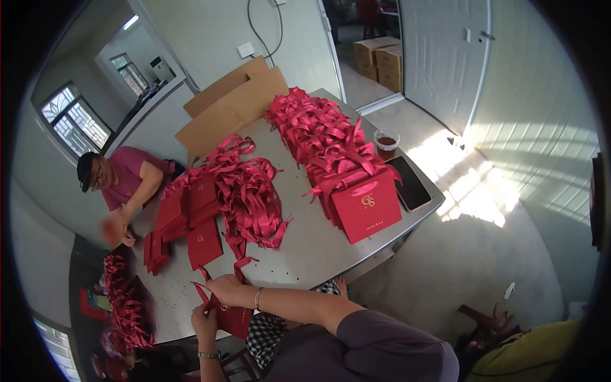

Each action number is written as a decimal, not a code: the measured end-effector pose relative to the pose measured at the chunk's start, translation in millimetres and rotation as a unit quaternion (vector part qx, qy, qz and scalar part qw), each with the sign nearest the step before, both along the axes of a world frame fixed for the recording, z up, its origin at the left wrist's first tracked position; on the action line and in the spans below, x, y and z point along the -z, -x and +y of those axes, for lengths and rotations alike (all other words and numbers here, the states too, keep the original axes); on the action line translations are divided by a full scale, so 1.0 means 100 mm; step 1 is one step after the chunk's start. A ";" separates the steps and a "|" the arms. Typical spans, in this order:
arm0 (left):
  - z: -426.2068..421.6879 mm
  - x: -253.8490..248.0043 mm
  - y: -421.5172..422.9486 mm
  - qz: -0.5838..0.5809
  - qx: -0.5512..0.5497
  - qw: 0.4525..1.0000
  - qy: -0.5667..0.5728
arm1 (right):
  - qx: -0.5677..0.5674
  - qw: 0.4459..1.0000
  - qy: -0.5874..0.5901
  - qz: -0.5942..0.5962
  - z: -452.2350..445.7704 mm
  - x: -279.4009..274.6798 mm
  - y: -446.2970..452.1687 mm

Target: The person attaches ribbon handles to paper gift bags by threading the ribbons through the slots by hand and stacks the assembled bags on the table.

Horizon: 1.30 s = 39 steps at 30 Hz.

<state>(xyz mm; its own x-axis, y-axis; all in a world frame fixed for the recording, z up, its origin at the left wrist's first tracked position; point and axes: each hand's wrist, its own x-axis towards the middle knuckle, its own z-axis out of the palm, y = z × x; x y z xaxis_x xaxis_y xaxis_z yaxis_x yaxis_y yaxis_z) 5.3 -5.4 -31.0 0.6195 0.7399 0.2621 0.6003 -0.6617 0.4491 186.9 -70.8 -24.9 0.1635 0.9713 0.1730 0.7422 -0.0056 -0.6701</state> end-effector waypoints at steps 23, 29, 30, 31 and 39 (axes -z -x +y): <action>0.32 -0.10 -0.07 -0.142 -0.022 0.957 0.252 | 0.043 0.961 0.078 0.261 -1.17 -0.66 -0.67; 0.35 -0.12 -0.03 -0.124 -0.019 0.950 0.285 | 0.129 0.977 0.090 0.145 -1.36 -0.64 -0.66; 0.35 -0.11 -0.04 -0.129 -0.021 0.950 0.282 | 0.131 0.981 0.110 0.095 -1.36 -0.66 -0.65; 0.34 -0.11 -0.04 -0.134 -0.023 0.951 0.278 | 0.130 0.980 0.113 0.096 -1.36 -0.71 -0.63; 0.33 -0.11 0.00 -0.134 -0.033 0.954 0.265 | 0.163 0.953 0.172 0.191 -1.59 -0.62 -0.84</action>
